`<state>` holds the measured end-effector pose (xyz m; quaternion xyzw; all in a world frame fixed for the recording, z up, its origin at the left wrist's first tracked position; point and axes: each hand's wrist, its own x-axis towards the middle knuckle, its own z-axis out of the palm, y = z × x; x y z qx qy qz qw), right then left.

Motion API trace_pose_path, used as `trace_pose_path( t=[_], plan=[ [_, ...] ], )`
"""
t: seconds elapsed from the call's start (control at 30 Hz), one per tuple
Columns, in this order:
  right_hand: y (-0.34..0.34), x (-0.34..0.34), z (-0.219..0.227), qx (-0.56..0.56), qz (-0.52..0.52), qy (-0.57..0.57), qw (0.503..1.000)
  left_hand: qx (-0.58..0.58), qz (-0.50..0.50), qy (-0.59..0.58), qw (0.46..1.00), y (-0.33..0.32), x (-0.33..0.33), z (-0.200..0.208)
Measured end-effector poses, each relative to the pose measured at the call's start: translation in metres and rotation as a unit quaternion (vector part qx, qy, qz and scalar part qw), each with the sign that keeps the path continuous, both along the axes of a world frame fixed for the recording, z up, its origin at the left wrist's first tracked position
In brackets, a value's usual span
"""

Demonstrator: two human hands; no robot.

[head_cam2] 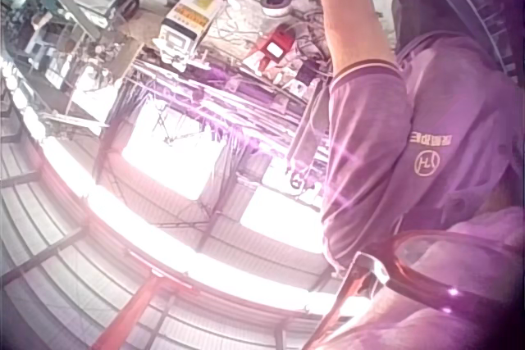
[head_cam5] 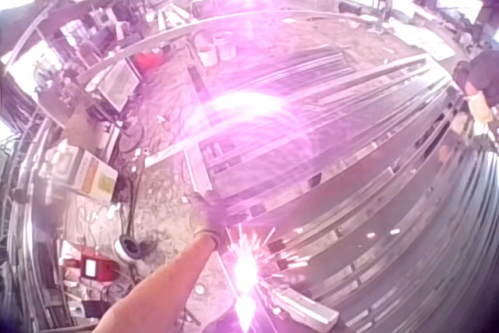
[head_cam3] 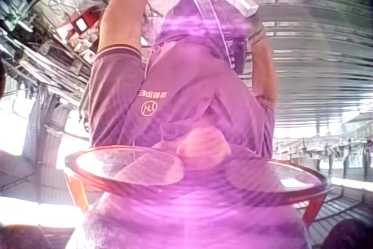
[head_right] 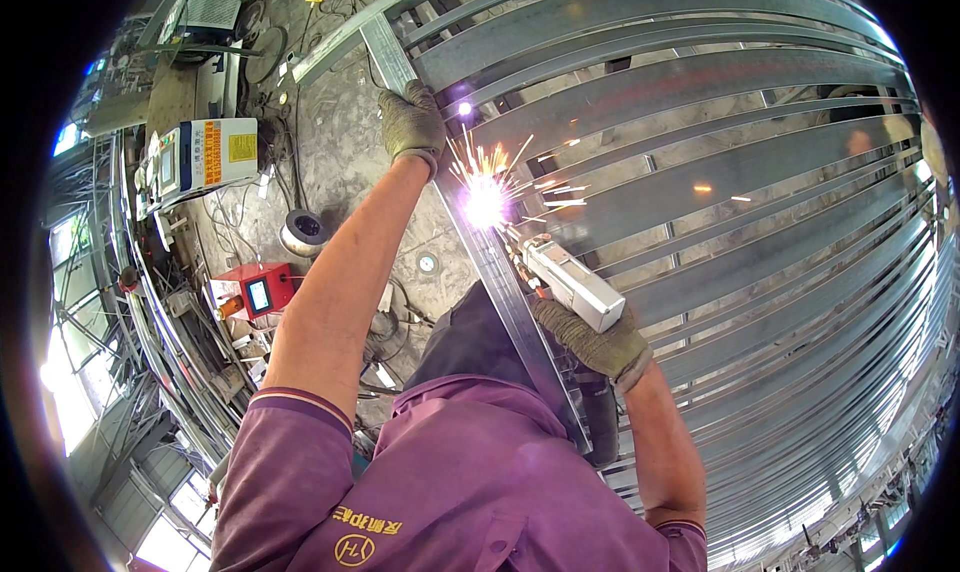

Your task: The person welds a large metal gate frame using a handheld welding tool, moving along the seams to join metal bars. The person wears gloves and a purple shirt, and another worker is visible in the background.

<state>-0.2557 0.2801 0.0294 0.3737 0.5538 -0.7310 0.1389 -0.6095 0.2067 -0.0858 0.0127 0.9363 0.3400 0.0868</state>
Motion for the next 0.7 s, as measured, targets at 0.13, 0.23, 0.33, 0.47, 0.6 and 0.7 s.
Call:
trace_pose_path(
  t=[0.13,0.23,0.33,0.47,0.6,0.7],
  plan=[
    [-0.003,0.001,0.000,0.001,-0.008,0.025,1.000,-0.005,0.006,-0.005,1.000,-0.002,-0.006,-0.011],
    [-0.004,0.005,-0.004,0.014,0.001,0.030,0.999,-0.020,0.004,0.017,1.000,-0.001,-0.004,-0.010],
    [-0.004,0.005,-0.004,0.013,-0.002,0.037,0.999,-0.017,0.000,0.003,1.000,0.001,-0.002,-0.002],
    [-0.006,0.010,-0.007,0.034,0.015,0.044,0.998,-0.022,0.000,0.014,1.000,-0.001,-0.002,-0.003],
    [-0.009,0.014,-0.010,0.033,0.022,0.021,0.999,-0.010,0.001,0.020,1.000,-0.001,-0.001,-0.002],
    [-0.009,0.011,0.004,-0.001,-0.012,-0.024,1.000,-0.031,0.004,0.038,0.999,-0.004,-0.007,-0.010]
  ],
)
